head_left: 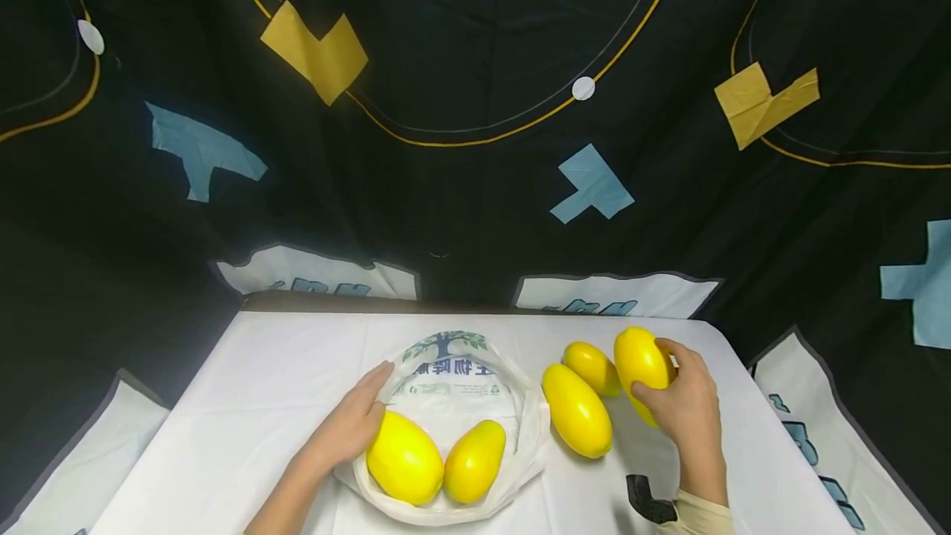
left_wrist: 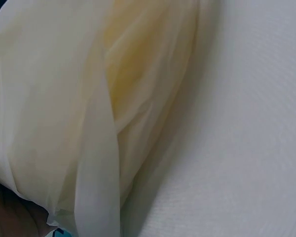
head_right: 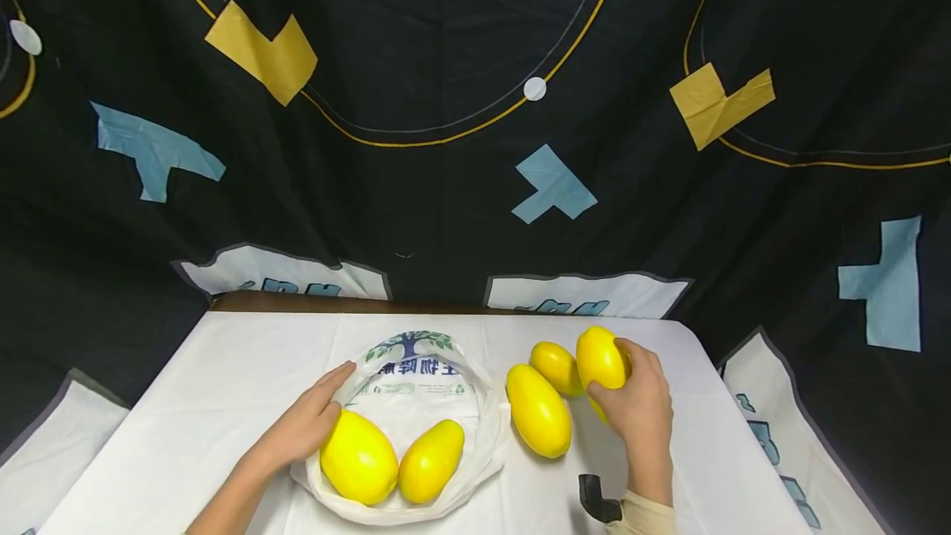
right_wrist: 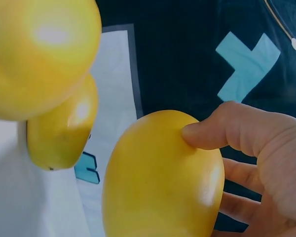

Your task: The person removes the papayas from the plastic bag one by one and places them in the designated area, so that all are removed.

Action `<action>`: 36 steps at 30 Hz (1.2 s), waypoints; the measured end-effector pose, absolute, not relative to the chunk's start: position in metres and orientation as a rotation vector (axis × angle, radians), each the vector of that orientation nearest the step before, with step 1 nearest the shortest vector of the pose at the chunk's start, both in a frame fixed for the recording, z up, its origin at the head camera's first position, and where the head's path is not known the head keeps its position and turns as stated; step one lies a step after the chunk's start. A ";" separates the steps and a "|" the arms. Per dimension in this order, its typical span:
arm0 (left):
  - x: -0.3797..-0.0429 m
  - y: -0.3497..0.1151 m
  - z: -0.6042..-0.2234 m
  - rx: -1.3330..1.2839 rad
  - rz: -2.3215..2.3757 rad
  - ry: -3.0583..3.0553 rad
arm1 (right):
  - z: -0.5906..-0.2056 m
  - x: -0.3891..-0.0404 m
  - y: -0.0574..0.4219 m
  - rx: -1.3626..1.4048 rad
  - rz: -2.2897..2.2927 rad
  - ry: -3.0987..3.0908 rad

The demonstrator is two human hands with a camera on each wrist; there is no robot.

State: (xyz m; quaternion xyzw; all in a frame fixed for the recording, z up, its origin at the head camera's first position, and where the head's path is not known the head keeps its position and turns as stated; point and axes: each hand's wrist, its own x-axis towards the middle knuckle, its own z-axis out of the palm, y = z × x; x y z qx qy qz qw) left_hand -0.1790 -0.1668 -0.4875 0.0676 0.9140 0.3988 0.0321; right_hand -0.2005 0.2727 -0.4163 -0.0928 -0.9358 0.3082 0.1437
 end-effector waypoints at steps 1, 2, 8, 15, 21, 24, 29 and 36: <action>-0.179 -0.167 -0.488 0.206 1.228 2.814 | -0.417 -0.201 0.274 -0.280 0.887 -2.702; -0.179 -0.167 -0.488 0.207 1.230 2.815 | -0.419 -0.201 0.275 -0.292 0.888 -2.708; -0.177 -0.167 -0.489 0.208 1.231 2.815 | -0.427 -0.201 0.282 -0.373 0.890 -2.742; -0.178 -0.167 -0.490 0.215 1.235 2.817 | -0.433 -0.203 0.290 -0.464 0.878 -2.788; -0.178 -0.167 -0.491 0.228 1.238 2.825 | -0.445 -0.207 0.296 -0.504 0.890 -2.842; -0.178 -0.167 -0.492 0.215 1.236 2.813 | -0.451 -0.209 0.299 -0.509 0.917 -2.861; -0.178 -0.166 -0.492 0.227 1.233 2.812 | -0.457 -0.210 0.301 -0.532 0.951 -2.884; -0.179 -0.167 -0.489 0.225 1.223 2.829 | -0.456 -0.212 0.303 -0.528 0.961 -2.898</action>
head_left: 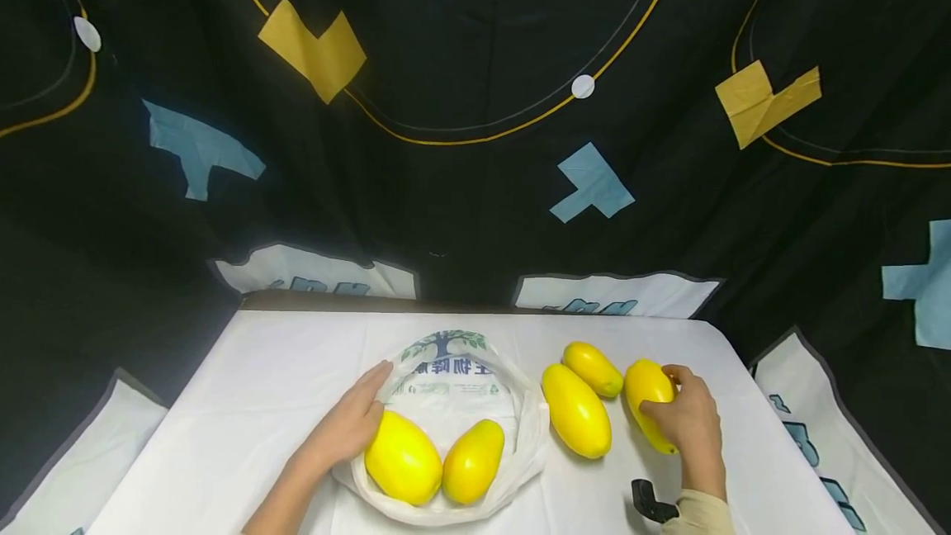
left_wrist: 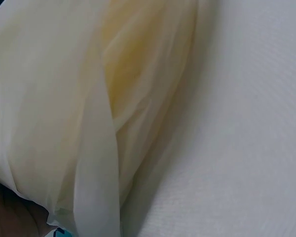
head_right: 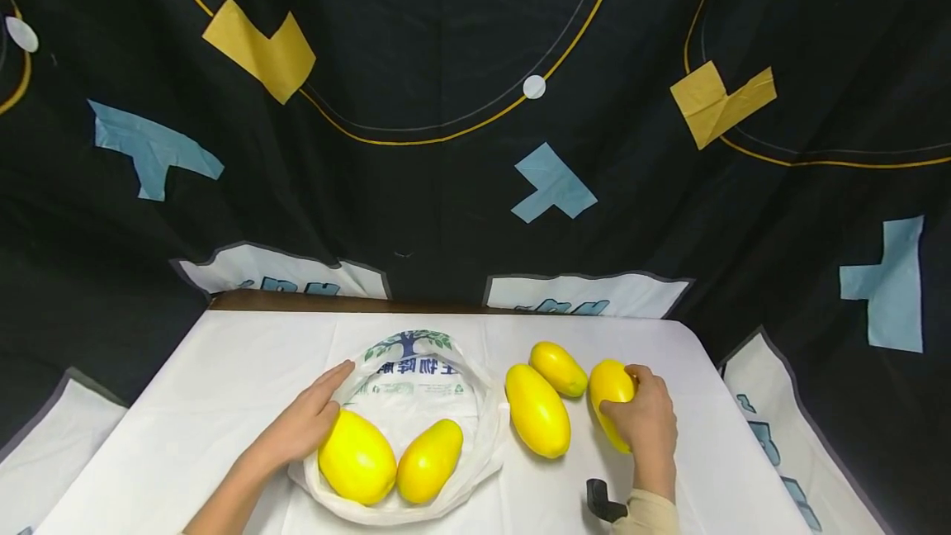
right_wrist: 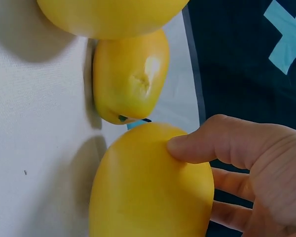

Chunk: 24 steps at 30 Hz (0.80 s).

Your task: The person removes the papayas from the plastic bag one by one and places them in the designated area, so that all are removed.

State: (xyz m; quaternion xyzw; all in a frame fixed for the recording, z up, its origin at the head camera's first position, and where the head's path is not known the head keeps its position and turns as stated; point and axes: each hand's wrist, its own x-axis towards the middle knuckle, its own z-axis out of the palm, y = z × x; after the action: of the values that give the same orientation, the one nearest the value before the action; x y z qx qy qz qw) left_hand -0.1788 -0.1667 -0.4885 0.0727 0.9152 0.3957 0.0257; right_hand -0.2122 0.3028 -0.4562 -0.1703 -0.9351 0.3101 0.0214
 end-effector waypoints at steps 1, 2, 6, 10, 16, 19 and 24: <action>-0.179 -0.167 -0.488 0.225 1.223 2.831 | -0.456 -0.213 0.303 -0.525 0.957 -2.902; -0.179 -0.167 -0.488 0.228 1.226 2.832 | -0.456 -0.213 0.303 -0.524 0.953 -2.906; -0.179 -0.167 -0.488 0.239 1.230 2.829 | -0.458 -0.214 0.304 -0.526 0.934 -2.925; -0.179 -0.168 -0.487 0.245 1.245 2.822 | -0.459 -0.216 0.303 -0.525 0.935 -2.934; -0.179 -0.168 -0.488 0.239 1.232 2.822 | -0.454 -0.215 0.303 -0.498 0.937 -2.934; -0.180 -0.168 -0.488 0.237 1.230 2.824 | -0.448 -0.213 0.300 -0.475 0.896 -2.906; -0.181 -0.167 -0.488 0.244 1.242 2.823 | -0.432 -0.209 0.286 -0.392 0.882 -2.802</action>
State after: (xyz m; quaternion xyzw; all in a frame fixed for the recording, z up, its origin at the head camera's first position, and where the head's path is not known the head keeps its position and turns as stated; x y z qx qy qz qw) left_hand -0.1808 -0.1671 -0.4878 0.0789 0.9122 0.4014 0.0236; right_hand -0.2091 0.2860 -0.4318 -0.1319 -0.9417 0.2964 0.0888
